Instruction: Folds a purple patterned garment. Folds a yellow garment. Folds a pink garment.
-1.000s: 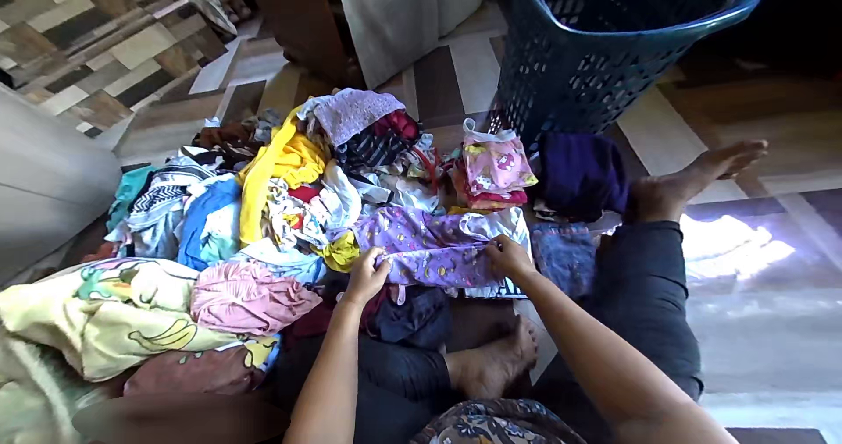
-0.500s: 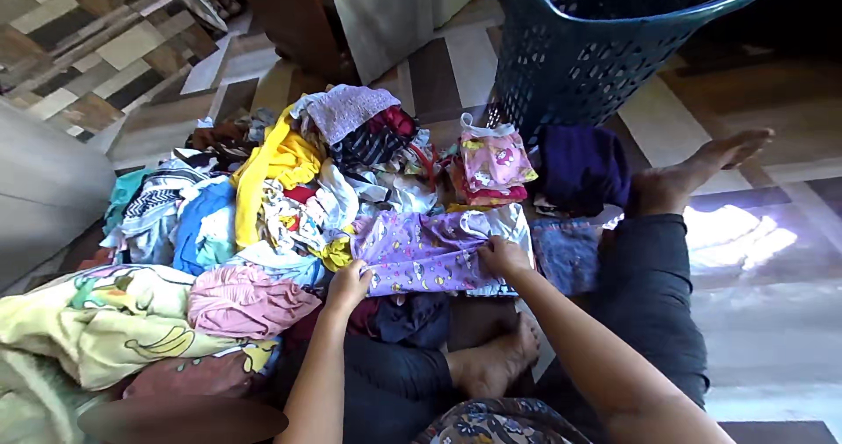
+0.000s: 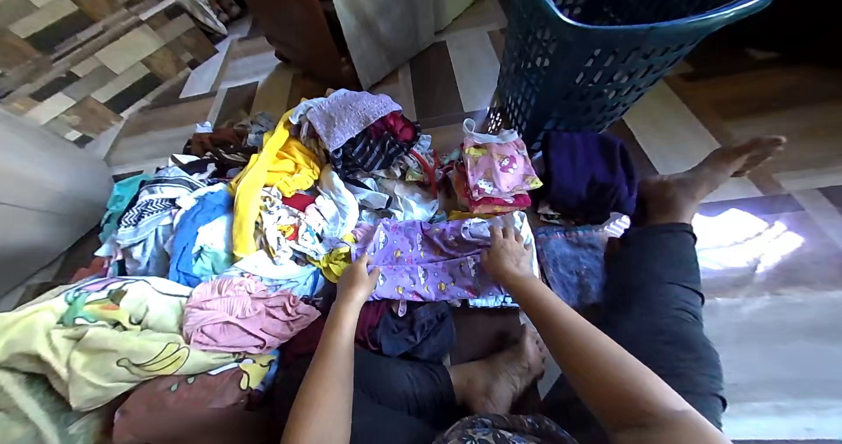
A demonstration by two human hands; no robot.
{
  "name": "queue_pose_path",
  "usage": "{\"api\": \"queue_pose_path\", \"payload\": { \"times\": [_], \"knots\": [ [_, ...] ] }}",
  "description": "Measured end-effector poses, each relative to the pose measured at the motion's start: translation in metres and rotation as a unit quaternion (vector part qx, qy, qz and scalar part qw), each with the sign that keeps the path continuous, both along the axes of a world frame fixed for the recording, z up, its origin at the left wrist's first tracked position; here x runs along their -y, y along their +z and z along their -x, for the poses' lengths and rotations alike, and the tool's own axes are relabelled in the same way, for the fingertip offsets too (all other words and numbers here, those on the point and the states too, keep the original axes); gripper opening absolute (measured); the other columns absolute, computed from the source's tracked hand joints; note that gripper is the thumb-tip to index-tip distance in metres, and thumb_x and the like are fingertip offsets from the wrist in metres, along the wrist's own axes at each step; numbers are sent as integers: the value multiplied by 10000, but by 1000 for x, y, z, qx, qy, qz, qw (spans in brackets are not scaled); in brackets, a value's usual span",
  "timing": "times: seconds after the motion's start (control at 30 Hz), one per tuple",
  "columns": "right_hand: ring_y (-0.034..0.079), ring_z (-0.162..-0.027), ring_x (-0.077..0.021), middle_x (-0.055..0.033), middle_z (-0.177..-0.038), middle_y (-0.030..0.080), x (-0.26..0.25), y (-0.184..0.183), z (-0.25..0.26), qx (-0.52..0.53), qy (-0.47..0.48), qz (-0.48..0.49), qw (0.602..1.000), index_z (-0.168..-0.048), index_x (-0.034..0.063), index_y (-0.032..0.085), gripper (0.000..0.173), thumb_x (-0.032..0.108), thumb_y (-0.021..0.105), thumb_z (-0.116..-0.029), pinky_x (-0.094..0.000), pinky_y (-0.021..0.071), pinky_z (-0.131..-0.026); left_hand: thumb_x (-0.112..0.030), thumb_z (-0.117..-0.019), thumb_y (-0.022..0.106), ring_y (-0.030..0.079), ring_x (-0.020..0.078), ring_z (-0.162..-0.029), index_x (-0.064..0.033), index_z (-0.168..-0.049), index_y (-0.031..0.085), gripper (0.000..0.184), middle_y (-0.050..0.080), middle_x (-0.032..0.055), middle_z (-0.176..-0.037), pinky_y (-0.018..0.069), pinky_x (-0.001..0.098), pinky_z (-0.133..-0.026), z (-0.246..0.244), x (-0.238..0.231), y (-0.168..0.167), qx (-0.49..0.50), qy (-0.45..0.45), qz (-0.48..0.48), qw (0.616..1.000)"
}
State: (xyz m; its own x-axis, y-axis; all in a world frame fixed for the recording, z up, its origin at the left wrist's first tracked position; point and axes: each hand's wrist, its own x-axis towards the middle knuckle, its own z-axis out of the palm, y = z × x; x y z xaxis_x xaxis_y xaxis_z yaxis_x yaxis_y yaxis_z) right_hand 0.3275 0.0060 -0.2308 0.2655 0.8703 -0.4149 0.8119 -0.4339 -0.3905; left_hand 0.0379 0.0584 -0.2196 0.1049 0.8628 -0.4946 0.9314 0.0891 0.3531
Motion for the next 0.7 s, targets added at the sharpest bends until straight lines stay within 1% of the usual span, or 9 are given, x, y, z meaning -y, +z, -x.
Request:
{"api": "queue_pose_path", "payload": {
  "times": [0.1, 0.17, 0.23, 0.3, 0.4, 0.47, 0.57, 0.67, 0.7],
  "knots": [
    [449, -1366, -507, -300, -1450, 506, -10, -11, 14, -9, 94, -108, 990, -1441, 55, 557, 460, 101, 584, -984, -695, 354, -1069, -256, -1047, 561, 565, 419, -1277, 25, -1388, 565, 442, 606, 271, -1336, 407, 584, -1089, -17, -11, 12, -23, 18, -56, 998],
    [457, -1350, -501, -287, -1445, 509, -21, -19, 24, 2, 137, -99, 986, -1432, 102, 579, 434, 115, 574, -998, -689, 370, -1048, -219, -1039, 572, 554, 407, -1291, 28, -1338, 607, 389, 600, 258, -1347, 406, 566, -1098, -31, -24, 10, -7, 5, -114, 993],
    [450, -1355, -490, -270, -1480, 476, -33, -23, 27, 23, 138, -48, 989, -1482, 144, 534, 457, 155, 558, -1026, -674, 373, -1048, -177, -1044, 554, 539, 393, -1312, 23, -1313, 628, 344, 580, 244, -1382, 404, 548, -1112, -47, -38, 0, 37, -38, -144, 988],
    [467, -1341, -501, -276, -1500, 454, -43, -25, 21, 20, 106, -5, 994, -1508, 148, 500, 474, 184, 549, -1039, -680, 392, -1038, -148, -1048, 534, 523, 362, -1347, 10, -1305, 644, 322, 567, 218, -1421, 399, 520, -1133, -61, -51, -19, 62, -72, -157, 983],
    [554, -1276, -483, -276, -1480, 485, -50, -28, 3, -15, 53, 27, 998, -1456, 86, 532, 417, 219, 535, -1061, -650, 458, -1016, -147, -1061, 486, 438, 360, -1435, -14, -1425, 563, 395, 474, 220, -1528, 343, 517, -1180, -68, -61, -54, 27, -61, -169, 983],
    [559, -1300, -437, -252, -1426, 557, -51, -30, -11, -58, -1, 20, 998, -1420, 52, 559, 381, 198, 483, -1076, -606, 440, -1070, -115, -1053, 470, 462, 375, -1417, -33, -1459, 537, 420, 482, 220, -1524, 362, 543, -1158, -62, -57, -74, 2, -35, -199, 979],
    [573, -1275, -450, -300, -1316, 614, -50, -42, -31, -140, -100, -41, 984, -1364, -22, 585, 365, 176, 516, -1065, -608, 420, -1087, -71, -1047, 455, 506, 399, -1373, -47, -1436, 574, 407, 537, 200, -1486, 381, 589, -1108, -57, -49, -87, -7, -27, -243, 970],
    [642, -1132, -383, -277, -1217, 652, -49, -58, -42, -252, -189, -79, 946, -1320, -38, 605, 335, 161, 533, -1059, -551, 487, -1008, -53, -1042, 444, 515, 381, -1369, -55, -1426, 586, 410, 555, 183, -1474, 372, 569, -1124, -56, -51, -85, -5, -16, -235, 972],
    [658, -1030, -334, -253, -1159, 659, -48, -59, -43, -299, -223, -92, 923, -1306, -37, 603, 317, 153, 527, -1064, -508, 518, -933, -49, -1042, 445, 510, 383, -1373, -53, -1433, 577, 413, 551, 189, -1475, 362, 560, -1136, -56, -53, -82, -6, -14, -222, 975]
  ]
}}
